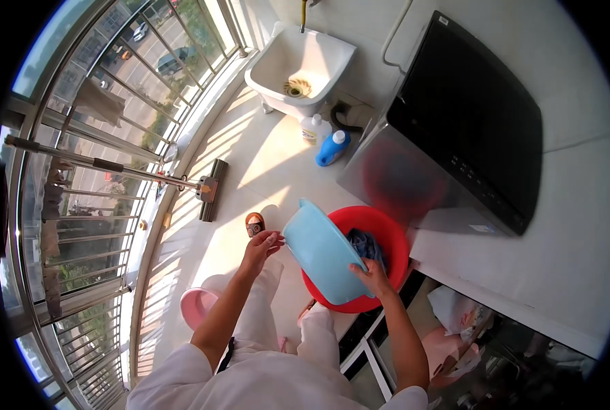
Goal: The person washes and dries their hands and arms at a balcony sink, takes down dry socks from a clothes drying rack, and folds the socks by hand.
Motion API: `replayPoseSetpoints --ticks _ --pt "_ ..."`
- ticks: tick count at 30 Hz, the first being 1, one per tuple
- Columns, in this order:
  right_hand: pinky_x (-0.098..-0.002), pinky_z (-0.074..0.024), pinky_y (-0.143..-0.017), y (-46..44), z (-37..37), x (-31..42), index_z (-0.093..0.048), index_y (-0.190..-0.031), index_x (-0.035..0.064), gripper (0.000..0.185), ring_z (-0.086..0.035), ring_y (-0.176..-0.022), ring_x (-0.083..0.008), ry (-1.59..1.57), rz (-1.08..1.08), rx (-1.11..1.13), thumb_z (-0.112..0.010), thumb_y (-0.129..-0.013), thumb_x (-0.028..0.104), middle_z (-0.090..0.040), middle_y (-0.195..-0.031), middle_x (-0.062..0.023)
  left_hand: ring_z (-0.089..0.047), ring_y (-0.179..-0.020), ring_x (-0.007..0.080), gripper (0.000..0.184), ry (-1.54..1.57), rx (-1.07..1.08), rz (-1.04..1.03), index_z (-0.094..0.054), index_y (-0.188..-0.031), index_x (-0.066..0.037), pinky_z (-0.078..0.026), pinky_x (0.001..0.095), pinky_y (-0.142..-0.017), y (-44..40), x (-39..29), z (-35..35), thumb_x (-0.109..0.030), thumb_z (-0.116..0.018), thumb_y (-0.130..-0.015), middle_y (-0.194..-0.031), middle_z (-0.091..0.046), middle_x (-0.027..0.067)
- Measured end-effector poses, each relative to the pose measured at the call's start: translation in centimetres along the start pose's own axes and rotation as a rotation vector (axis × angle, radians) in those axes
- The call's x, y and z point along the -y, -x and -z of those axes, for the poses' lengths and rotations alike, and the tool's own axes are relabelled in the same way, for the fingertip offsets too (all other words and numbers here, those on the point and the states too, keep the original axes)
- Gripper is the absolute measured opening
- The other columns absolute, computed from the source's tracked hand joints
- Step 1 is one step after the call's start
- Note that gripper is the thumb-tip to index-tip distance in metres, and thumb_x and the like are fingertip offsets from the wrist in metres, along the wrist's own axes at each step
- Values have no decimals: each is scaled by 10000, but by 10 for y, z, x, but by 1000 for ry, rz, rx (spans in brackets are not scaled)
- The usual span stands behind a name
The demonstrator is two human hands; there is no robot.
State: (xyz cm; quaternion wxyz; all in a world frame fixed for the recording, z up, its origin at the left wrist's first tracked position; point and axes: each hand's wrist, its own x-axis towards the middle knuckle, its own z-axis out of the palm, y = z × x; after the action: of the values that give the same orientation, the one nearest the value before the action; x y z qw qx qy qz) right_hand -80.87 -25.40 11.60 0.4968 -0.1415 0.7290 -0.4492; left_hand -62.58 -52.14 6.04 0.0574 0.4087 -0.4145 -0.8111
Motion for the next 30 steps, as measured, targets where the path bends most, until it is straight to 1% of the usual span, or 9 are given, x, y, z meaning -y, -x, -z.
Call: replayPoseSetpoints --ticks 2,3,6,7,11,15,18,22,30 --pt "-300 -449 -629 -30 -35 72 -621 -935 -7 330 -517 -635 -137 265 141 -59 -579 -878 315 -579 -681 -88 -579 -933 153 266 -20 -15 -31 -549 -1091 -29 -450 278 -826 -16 -64 18 -234 -506 -925 -1018 -605 62" --pt "-339 -440 -584 -50 -51 101 -598 -862 -9 285 -543 -593 -232 307 265 -83 -591 -864 276 -543 -641 -159 -573 -936 163 335 -27 -28 -58 -536 -1107 -22 -447 285 -828 -24 -95 23 -305 -482 -936 -1040 -592 69" --pt "-354 -466 -664 -121 -91 174 -609 -886 -6 225 -588 -693 -306 609 439 -115 -636 -818 207 -607 -785 -195 -556 -963 171 473 20 22 8 -507 -1142 -12 -444 286 -831 -68 -176 61 -430 -444 -928 -1083 -565 78" --pt "-401 -452 -642 -145 -101 201 -578 -853 0 178 -548 -721 -392 646 593 -154 -655 -749 123 -570 -777 -219 -541 -986 186 610 7 69 29 -479 -1175 -5 -440 304 -840 -87 -203 71 -544 -410 -899 -1131 -530 99" --pt "-408 -437 -604 -242 -133 274 -474 -751 40 182 -565 -697 -341 860 669 -79 -622 -646 54 -551 -696 -139 -481 -1084 245 720 -25 33 143 -433 -1231 -24 -409 402 -878 -159 -298 112 -608 -515 -817 -1192 -479 105" --pt "-379 -438 -622 -323 -142 298 -506 -794 74 188 -594 -721 -276 1066 727 -63 -644 -676 120 -588 -741 -69 -597 -818 174 379 -145 -66 138 -529 -1027 -27 -499 312 -746 -241 -342 122 -303 -651 -799 -945 -590 70" --pt "-403 -448 -723 -362 -133 322 -549 -933 61 264 -583 -824 -291 1059 614 83 -660 -707 141 -596 -855 -112 -612 -734 164 229 -70 -126 152 -550 -951 -24 -524 289 -689 -316 -340 138 -134 -637 -770 -859 -602 67" --pt "-396 -435 -852 -421 -82 356 -508 -1166 50 500 -543 -996 -312 793 563 -81 -687 -723 200 -570 -1078 -149 -616 -756 199 225 -107 -222 107 -548 -945 -5 -530 322 -709 -389 -349 125 -72 -628 -746 -867 -603 88" --pt "-380 -428 -880 -629 65 486 -484 -1180 49 480 -505 -1050 -322 611 855 -622 -678 -748 122 -537 -1145 -147 -612 -825 225 359 21 -310 85 -491 -1069 -2 -523 364 -776 -540 -349 131 -32 -621 -735 -922 -602 102"
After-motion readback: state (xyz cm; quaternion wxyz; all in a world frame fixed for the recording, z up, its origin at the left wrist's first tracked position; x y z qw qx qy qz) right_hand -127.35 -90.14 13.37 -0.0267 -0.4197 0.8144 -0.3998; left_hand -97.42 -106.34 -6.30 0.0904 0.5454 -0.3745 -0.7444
